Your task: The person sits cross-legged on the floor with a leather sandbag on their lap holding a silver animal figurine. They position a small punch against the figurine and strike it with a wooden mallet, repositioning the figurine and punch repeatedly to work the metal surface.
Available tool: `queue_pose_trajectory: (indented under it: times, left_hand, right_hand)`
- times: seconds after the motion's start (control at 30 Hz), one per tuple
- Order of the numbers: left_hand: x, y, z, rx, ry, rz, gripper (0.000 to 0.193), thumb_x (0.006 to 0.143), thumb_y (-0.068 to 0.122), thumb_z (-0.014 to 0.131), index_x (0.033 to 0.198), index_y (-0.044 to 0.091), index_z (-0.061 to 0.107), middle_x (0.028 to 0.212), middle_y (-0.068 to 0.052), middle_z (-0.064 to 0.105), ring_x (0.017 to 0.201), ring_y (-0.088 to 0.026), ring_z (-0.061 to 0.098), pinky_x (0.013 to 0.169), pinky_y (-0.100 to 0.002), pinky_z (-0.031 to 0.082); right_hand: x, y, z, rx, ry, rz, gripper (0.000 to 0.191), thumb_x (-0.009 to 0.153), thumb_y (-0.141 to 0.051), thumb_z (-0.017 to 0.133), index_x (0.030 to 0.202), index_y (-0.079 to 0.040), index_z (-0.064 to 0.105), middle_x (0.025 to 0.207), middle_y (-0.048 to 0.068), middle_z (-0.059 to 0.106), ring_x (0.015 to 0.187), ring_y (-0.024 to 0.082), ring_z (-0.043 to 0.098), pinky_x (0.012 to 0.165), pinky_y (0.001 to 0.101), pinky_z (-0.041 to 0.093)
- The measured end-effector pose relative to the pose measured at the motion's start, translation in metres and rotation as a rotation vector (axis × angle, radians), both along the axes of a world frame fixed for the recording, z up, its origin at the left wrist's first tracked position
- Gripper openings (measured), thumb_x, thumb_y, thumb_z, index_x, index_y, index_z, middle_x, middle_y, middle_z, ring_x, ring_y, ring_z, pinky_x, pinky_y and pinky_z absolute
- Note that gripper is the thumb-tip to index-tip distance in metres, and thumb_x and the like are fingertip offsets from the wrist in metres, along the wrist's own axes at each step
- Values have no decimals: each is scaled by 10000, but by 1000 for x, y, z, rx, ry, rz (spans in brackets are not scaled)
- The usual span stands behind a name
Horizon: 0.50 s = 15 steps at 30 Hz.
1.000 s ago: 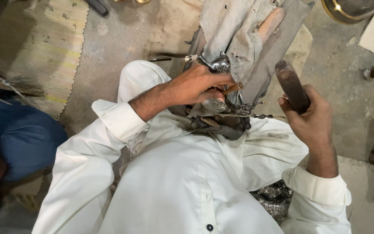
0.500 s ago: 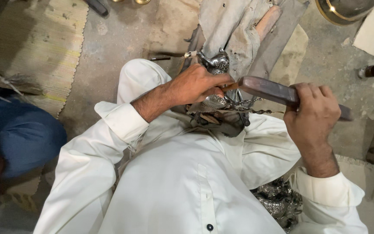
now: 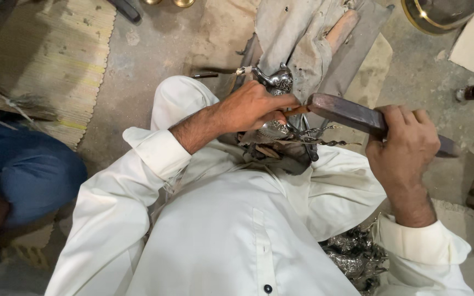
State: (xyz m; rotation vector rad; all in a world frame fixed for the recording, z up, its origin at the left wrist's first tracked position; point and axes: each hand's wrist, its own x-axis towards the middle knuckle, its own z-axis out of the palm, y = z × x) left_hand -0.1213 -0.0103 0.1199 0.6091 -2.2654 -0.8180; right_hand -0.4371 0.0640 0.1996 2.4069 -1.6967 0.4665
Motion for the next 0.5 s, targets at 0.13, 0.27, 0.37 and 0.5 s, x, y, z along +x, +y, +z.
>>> queue_pose_trajectory:
  times: [0.13, 0.27, 0.37, 0.5]
  left_hand:
    - [0, -1, 2, 27, -1, -9, 367, 900, 105, 809, 1230, 107, 647, 769, -86, 740, 639, -287, 713, 578, -435, 513]
    - [0, -2, 3, -22, 54, -40, 409, 876, 92, 818, 1239, 96, 630, 837, -69, 766, 699, -288, 733, 606, -414, 541]
    - [1, -3, 2, 9, 0, -37, 450, 841, 6, 775, 1260, 92, 633, 833, -54, 777, 692, -265, 748, 605, -415, 544]
    - [-1, -5, 0, -25, -21, -38, 446, 830, 40, 809, 1236, 95, 634, 833, -50, 780, 730, -278, 750, 621, -407, 560]
  right_hand:
    - [-9, 3, -7, 13, -98, 11, 217, 871, 52, 724, 1046, -48, 644, 976, 118, 664, 909, 344, 594, 823, 410, 460]
    - [-11, 5, -9, 10, -89, -15, 226, 874, 59, 727, 1066, -44, 667, 965, 121, 666, 868, 350, 568, 805, 422, 445]
    - [-9, 6, -8, 5, -114, -8, 208, 883, 47, 734, 1054, -38, 650, 971, 129, 660, 888, 354, 578, 808, 422, 454]
    - [-6, 8, -5, -4, -95, -24, 219, 877, 50, 731, 1066, -43, 672, 949, 131, 661, 895, 357, 601, 785, 422, 452]
